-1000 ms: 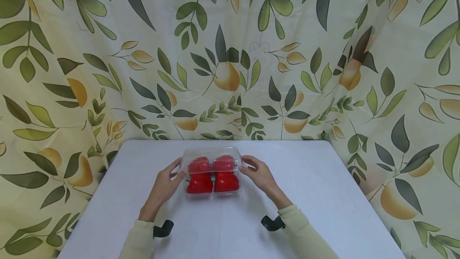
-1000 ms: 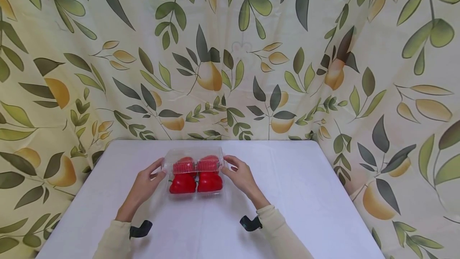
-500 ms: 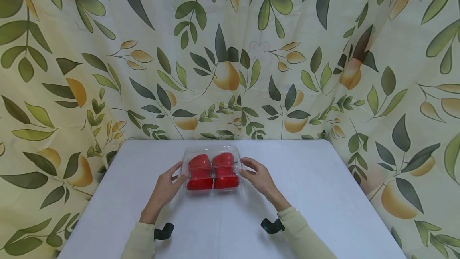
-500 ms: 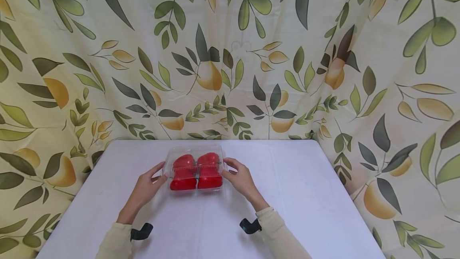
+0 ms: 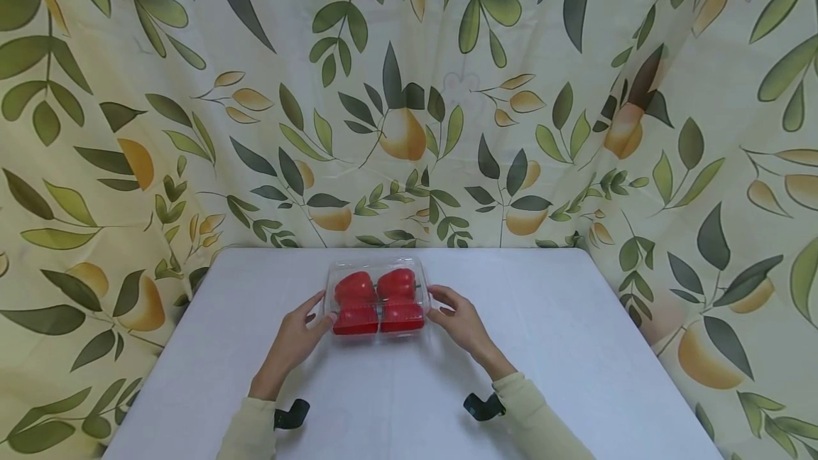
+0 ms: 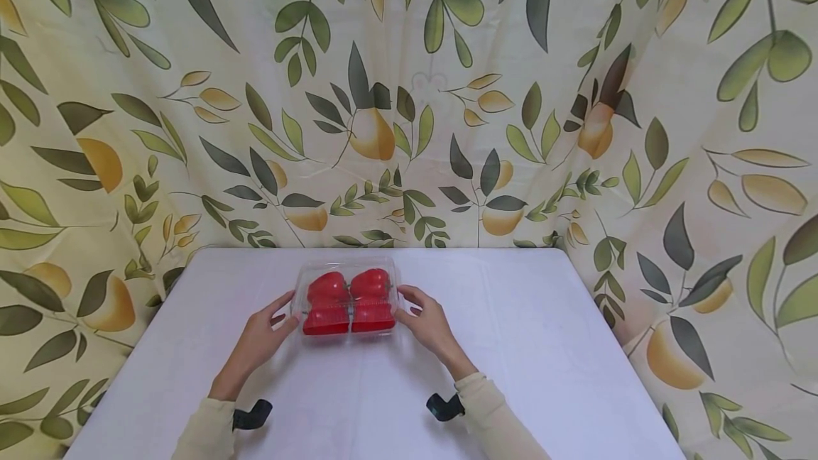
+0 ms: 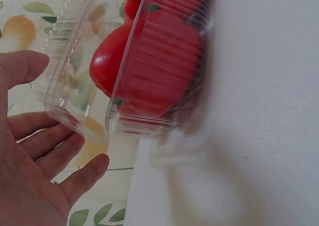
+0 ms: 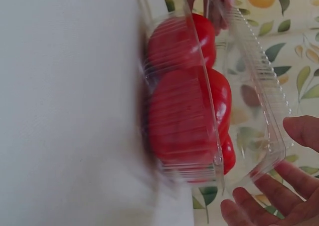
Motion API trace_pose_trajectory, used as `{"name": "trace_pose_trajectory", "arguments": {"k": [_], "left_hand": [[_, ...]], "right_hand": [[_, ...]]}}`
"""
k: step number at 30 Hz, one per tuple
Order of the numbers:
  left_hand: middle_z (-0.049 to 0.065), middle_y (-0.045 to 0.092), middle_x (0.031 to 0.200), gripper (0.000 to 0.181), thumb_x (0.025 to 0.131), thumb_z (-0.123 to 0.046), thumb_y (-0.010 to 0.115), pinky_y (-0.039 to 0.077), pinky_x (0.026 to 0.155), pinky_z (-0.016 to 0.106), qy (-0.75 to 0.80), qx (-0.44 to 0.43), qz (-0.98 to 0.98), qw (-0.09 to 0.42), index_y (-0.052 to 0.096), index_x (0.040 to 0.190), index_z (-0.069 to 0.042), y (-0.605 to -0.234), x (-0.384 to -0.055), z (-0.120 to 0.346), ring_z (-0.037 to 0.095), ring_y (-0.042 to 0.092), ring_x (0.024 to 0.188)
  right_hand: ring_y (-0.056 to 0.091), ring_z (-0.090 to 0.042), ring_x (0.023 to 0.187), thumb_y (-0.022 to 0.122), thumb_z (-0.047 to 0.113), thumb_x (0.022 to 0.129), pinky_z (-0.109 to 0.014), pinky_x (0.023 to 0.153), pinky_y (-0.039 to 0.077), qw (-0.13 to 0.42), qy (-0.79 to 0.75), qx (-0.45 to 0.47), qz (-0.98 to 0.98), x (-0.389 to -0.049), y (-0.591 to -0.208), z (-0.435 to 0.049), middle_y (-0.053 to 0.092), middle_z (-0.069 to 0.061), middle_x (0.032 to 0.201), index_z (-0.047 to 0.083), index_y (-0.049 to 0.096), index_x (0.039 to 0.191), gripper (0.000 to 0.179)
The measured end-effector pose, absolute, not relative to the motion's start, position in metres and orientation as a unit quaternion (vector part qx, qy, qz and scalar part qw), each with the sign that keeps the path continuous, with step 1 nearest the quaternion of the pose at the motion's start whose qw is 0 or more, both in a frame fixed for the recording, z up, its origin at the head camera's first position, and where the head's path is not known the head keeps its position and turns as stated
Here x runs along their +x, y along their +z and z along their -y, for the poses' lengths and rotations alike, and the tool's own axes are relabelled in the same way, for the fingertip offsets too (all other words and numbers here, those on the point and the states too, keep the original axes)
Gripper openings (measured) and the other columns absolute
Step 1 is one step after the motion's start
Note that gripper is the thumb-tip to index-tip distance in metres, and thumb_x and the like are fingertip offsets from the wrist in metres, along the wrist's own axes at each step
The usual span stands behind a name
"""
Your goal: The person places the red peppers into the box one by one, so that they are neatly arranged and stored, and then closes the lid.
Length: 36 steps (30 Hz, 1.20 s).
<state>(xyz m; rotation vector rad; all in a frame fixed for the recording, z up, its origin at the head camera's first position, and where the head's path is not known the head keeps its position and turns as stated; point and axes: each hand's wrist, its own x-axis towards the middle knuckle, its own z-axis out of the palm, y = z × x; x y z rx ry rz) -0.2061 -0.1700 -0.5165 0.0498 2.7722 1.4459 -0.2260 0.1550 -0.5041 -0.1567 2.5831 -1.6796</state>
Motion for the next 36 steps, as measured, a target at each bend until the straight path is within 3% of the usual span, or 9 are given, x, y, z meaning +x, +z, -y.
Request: {"name": "trace_pose_trajectory", "arguments": {"k": [8,26,36], "left_hand": [[0.016,0.042,0.153,0.06,0.095,-0.036,0.062,0.052,0.1,0.053,0.472,0.023,-0.881,-0.002,0.044,0.149,-0.016,-0.522,-0.205,0.171,0.046,0.052,0.129],[0.019,0.042,0.153,0.061,0.093,-0.034,0.064,0.056,0.093,0.052,0.456,0.013,-0.89,-0.006,0.044,0.148,-0.017,-0.533,-0.202,0.17,0.047,0.057,0.123],[0.012,0.041,0.155,0.061,0.091,-0.018,0.067,0.054,0.098,0.044,0.469,0.026,-0.883,-0.007,0.045,0.148,-0.015,-0.541,-0.199,0.172,0.038,0.052,0.132]], "right_hand": [[0.05,-0.032,0.135,0.067,0.019,0.091,-0.049,0.11,0.045,0.029,-0.535,-0.053,-0.842,-0.227,-0.513,-0.155,0.056,-0.009,0.143,0.012,0.056,0.136,0.047],[0.051,-0.033,0.134,0.071,0.021,0.088,-0.051,0.109,0.045,0.046,-0.546,-0.047,-0.835,-0.224,-0.523,-0.158,0.056,-0.009,0.142,0.012,0.057,0.136,0.05],[0.051,-0.034,0.133,0.071,0.017,0.087,-0.05,0.106,0.049,0.047,-0.544,-0.04,-0.837,-0.223,-0.529,-0.16,0.055,-0.008,0.143,0.018,0.058,0.135,0.05]]}}
